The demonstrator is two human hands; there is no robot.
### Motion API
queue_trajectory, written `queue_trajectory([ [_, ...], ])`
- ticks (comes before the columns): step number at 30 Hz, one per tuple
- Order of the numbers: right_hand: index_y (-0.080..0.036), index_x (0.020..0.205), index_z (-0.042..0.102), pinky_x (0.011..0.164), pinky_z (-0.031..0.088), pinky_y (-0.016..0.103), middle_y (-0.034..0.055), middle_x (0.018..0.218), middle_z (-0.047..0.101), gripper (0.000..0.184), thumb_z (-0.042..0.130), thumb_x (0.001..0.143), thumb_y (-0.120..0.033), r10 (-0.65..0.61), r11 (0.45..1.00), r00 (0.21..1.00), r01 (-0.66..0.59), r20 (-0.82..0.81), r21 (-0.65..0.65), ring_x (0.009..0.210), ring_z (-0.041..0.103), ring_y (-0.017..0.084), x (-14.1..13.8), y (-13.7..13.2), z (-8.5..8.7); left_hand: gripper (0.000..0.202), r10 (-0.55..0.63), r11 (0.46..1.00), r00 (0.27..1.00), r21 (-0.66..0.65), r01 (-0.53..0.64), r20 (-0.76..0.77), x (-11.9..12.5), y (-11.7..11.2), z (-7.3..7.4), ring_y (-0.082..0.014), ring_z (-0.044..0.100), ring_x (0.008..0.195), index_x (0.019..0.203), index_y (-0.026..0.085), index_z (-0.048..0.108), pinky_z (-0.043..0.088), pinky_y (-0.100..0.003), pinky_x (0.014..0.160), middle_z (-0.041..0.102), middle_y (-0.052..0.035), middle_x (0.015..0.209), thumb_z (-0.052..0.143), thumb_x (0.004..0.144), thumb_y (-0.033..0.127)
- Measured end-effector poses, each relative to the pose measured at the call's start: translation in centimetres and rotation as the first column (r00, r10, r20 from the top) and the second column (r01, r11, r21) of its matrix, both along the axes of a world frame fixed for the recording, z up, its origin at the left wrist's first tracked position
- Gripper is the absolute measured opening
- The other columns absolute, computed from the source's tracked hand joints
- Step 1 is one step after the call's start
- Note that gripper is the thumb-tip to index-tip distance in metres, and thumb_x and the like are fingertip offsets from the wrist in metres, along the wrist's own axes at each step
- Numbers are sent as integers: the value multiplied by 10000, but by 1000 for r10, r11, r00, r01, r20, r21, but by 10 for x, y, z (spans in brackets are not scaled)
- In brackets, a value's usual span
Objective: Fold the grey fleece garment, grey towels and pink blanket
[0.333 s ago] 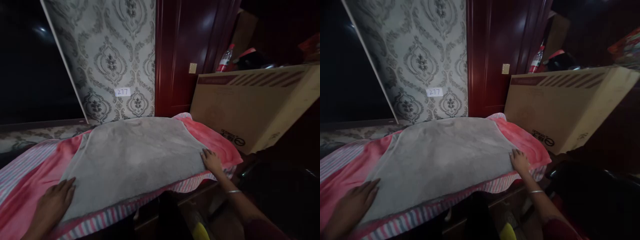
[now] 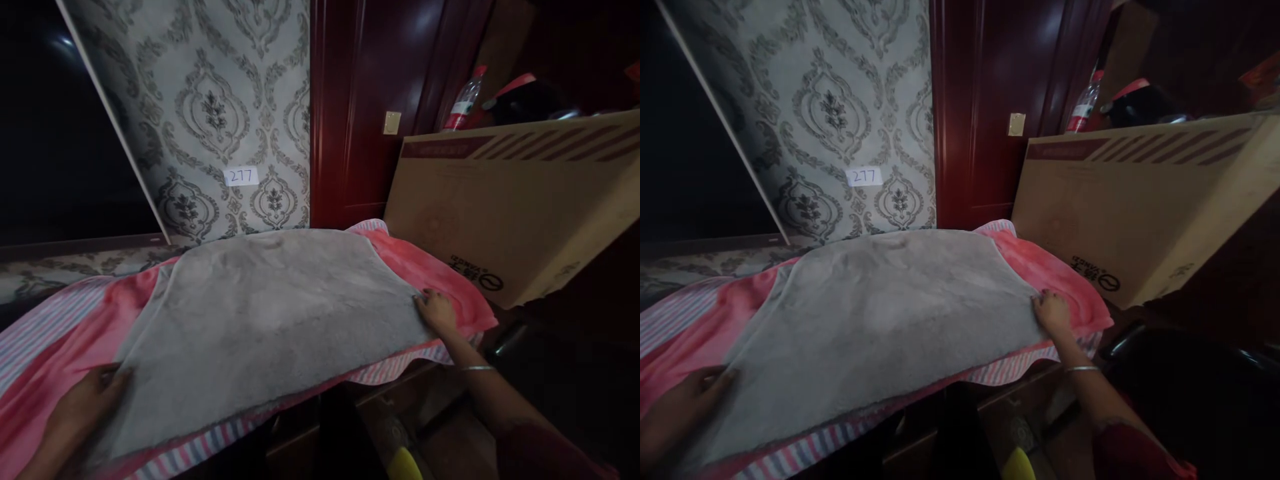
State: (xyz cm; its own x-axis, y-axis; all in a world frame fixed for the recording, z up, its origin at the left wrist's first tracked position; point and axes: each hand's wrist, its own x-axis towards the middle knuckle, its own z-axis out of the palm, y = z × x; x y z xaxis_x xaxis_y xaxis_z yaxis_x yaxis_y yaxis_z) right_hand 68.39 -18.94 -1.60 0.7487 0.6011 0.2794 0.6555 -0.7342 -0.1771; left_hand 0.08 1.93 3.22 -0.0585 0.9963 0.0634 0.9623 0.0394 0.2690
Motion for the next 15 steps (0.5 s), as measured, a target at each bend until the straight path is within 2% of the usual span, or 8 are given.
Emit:
queue_trajectory([
  [2,-100,1054,722,772,470,298,180,1045,736,392,423,964,-337,28,999,998,-30,-51,-31,960,687,256,8,1,2,561,29,999,1000,-35,-29,7,5,-4,4,-374,704,905,924,248,561,527,-465,787,731,-171,920,192,745,630],
  [4,-117,954,732,712,456,288,173,999,744,365,424,956,-313,34,998,998,-38,-56,-54,910,695,249,13,1,4,537,21,1000,999,1,-21,-27,13,-12,7,-377,704,887,905,249,524,515,-462,770,720,-180,886,144,787,609],
  [8,-96,983,710,690,454,299,192,992,737,362,415,961,-305,12,999,999,-13,-32,-44,912,696,266,10,-1,6,558,17,1000,995,14,-16,-102,24,-26,9,-379,706,878,987,219,523,501,-455,739,724,-199,919,136,829,590],
  [11,-80,960,715,710,472,317,208,989,731,390,405,971,-316,12,998,997,-16,-71,-60,929,696,288,4,-4,9,567,26,999,989,-27,-30,-145,20,-27,7,-381,707,905,948,209,550,502,-447,731,726,-222,950,107,849,548],
  [13,-52,949,717,725,483,336,240,992,720,409,370,973,-266,-4,998,998,0,-69,-67,944,696,306,0,-4,16,547,38,999,992,-18,-41,-117,14,-23,7,-365,712,906,902,212,560,515,-421,726,734,-219,942,117,848,529],
  [15,-28,1000,710,715,490,358,265,990,710,428,340,975,-242,-43,998,997,40,-59,-46,932,699,324,0,-4,27,492,53,997,997,65,-50,-55,8,-19,10,-322,724,854,843,227,568,530,-373,700,749,-175,886,181,827,530],
])
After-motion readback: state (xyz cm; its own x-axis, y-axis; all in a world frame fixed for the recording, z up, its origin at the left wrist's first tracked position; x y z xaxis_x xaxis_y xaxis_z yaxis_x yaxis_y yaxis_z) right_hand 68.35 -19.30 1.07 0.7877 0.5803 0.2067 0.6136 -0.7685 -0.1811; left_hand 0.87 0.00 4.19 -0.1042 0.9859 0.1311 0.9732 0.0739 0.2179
